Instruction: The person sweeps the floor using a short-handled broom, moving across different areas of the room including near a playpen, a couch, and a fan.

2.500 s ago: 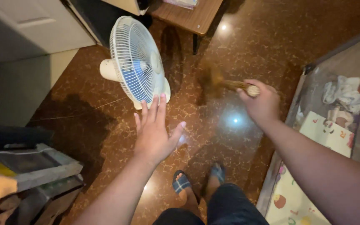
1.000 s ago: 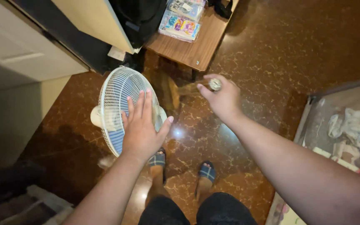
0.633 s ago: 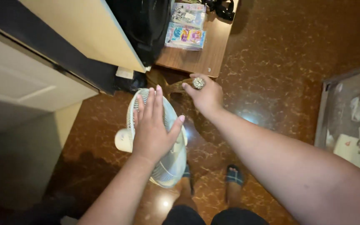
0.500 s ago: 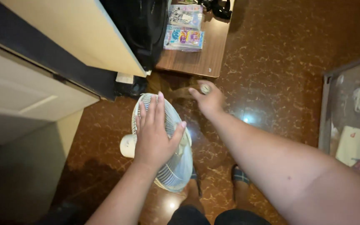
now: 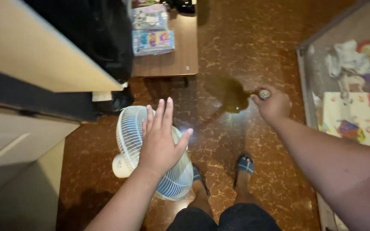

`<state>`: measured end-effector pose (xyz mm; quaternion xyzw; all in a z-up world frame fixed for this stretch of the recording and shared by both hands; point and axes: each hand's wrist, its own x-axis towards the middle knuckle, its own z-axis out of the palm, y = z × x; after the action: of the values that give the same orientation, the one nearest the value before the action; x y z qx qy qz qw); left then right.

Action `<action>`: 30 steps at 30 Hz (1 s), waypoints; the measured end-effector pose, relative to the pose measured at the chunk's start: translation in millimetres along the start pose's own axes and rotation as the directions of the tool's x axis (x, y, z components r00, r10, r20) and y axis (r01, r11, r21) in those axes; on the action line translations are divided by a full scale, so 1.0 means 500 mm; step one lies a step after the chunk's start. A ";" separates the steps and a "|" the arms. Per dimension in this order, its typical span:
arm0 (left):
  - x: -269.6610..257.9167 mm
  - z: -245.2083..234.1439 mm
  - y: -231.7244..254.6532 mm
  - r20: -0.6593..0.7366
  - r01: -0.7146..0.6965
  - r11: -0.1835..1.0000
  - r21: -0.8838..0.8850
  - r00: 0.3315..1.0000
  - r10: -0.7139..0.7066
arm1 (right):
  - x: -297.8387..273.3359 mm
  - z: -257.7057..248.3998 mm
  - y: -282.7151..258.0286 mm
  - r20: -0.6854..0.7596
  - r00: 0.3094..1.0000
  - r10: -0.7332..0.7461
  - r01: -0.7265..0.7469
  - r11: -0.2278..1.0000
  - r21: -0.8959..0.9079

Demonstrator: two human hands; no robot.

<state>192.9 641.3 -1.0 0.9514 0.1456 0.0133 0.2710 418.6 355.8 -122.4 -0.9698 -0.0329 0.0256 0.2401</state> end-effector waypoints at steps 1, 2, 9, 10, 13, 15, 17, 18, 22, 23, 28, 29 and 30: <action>0.007 0.005 0.013 0.024 -0.012 1.000 -0.018 1.000 0.013 | -0.001 -0.026 0.010 -0.027 0.998 -0.051 0.050 0.998 -0.041; 0.011 0.011 0.025 0.049 -0.024 0.999 -0.034 0.998 0.025 | -0.008 -0.047 0.020 -0.050 0.994 -0.102 0.098 0.992 -0.083; 0.031 0.067 0.129 0.200 -0.168 0.984 -0.051 0.964 0.175 | -0.061 -0.190 0.099 0.038 0.975 -0.221 0.223 0.973 -0.066; 0.035 0.076 0.144 0.197 -0.190 0.980 -0.056 0.960 0.197 | -0.065 -0.211 0.110 0.085 0.976 -0.199 0.203 0.978 -0.050; 0.048 0.102 0.187 0.200 -0.244 0.967 -0.066 0.947 0.253 | -0.068 -0.265 0.142 0.281 0.951 -0.129 0.140 0.990 -0.019; 0.056 0.119 0.220 0.211 -0.270 0.961 -0.059 0.938 0.276 | -0.070 -0.286 0.169 0.391 0.913 -0.115 0.125 0.992 -0.001; 0.058 0.135 0.247 0.214 -0.285 0.957 -0.056 0.933 0.291 | -0.075 -0.297 0.199 0.472 0.873 -0.125 0.134 0.991 0.014; 0.059 0.145 0.259 0.213 -0.293 0.954 -0.056 0.930 0.298 | -0.078 -0.298 0.214 0.509 0.853 -0.111 0.127 0.992 0.002; 0.056 0.183 0.304 0.257 -0.271 0.962 -0.025 0.929 0.268 | -0.084 -0.296 0.254 0.581 0.807 -0.102 0.215 0.968 -0.128; 0.055 0.193 0.312 0.255 -0.267 0.963 -0.018 0.930 0.263 | -0.083 -0.295 0.262 0.583 0.805 -0.111 0.262 0.948 -0.182; 0.064 0.243 0.362 0.229 -0.240 0.971 0.017 0.946 0.230 | -0.026 -0.292 0.325 0.415 0.874 -0.254 0.360 0.911 -0.202; 0.070 0.252 0.374 0.221 -0.235 0.972 0.021 0.949 0.225 | -0.011 -0.291 0.342 0.369 0.883 -0.289 0.377 0.906 -0.192; 0.078 0.261 0.390 0.209 -0.235 0.972 0.026 0.952 0.224 | 0.004 -0.293 0.359 0.336 0.891 -0.306 0.381 0.906 -0.184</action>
<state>296.5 427.6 -13.2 0.9647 0.0058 -0.0570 0.2570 439.4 129.5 -77.1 -0.9552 -0.2439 0.1250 0.1116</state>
